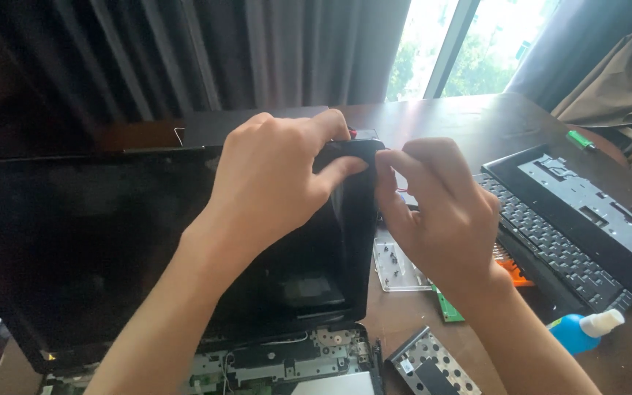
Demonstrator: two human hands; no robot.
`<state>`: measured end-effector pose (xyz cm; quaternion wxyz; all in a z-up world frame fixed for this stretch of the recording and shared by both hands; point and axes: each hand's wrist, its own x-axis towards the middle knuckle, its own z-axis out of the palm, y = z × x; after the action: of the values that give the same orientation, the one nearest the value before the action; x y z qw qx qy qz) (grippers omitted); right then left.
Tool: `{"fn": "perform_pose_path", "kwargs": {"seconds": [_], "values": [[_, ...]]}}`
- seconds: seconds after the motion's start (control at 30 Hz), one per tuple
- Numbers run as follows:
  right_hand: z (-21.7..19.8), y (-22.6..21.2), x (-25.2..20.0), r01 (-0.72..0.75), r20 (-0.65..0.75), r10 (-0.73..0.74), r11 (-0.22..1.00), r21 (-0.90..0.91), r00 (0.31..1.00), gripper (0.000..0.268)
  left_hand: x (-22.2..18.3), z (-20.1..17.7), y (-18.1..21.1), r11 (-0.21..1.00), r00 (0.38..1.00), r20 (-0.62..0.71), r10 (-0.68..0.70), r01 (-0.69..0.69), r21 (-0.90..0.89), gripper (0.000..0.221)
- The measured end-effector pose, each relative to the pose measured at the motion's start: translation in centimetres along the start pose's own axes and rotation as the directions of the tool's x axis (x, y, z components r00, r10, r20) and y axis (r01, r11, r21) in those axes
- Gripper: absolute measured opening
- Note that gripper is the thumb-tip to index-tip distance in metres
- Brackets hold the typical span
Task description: Routing antenna cables into the plastic frame of a laptop screen assembly using a small tool.
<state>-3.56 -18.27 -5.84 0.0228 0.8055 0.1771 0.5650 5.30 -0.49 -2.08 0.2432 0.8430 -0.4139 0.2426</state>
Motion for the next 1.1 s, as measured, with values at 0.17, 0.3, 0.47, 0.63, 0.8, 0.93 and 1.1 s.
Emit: {"fn": "perform_pose_path", "kwargs": {"seconds": [0.17, 0.3, 0.47, 0.63, 0.8, 0.93, 1.1], "values": [[0.3, 0.2, 0.3, 0.045, 0.001, -0.045, 0.998, -0.041, 0.999, 0.010, 0.1, 0.3, -0.4, 1.000, 1.000, 0.001, 0.011, -0.011, -0.002, 0.033], [0.6, 0.5, 0.0, 0.057, 0.015, -0.056, 0.995, -0.085, 0.998, 0.011, 0.2, 0.5, -0.5, 1.000, 1.000, -0.007, 0.017, -0.017, 0.000, 0.034], [0.7, 0.7, 0.1, 0.080, 0.019, -0.079, 0.988, -0.133, 0.997, 0.014, 0.2, 0.6, -0.7, 1.000, 1.000, -0.002, -0.002, 0.002, 0.003, 0.031], [0.9, 0.7, -0.1, 0.100, 0.020, -0.098, 0.981, -0.168, 0.995, 0.015, 0.2, 0.4, -0.5, 1.000, 1.000, 0.005, 0.006, -0.005, -0.013, 0.031], [0.6, 0.6, 0.0, 0.140, 0.090, -0.121, 0.960, -0.243, 0.989, 0.020, 0.2, 0.6, -0.6, 1.000, 1.000, -0.010, 0.022, -0.022, -0.016, 0.029], [0.4, 0.9, 0.4, 0.203, 0.108, -0.179, 0.940, -0.274, 0.978, 0.025, 0.2, 0.8, -0.8, 1.000, 0.999, -0.020, 0.028, -0.028, -0.001, 0.030], [0.5, 1.0, 0.1, 0.191, 0.121, -0.165, 0.948, -0.253, 0.979, 0.030, 0.3, 1.0, -0.7, 0.999, 0.999, -0.035, 0.036, -0.036, -0.002, 0.029]]}}
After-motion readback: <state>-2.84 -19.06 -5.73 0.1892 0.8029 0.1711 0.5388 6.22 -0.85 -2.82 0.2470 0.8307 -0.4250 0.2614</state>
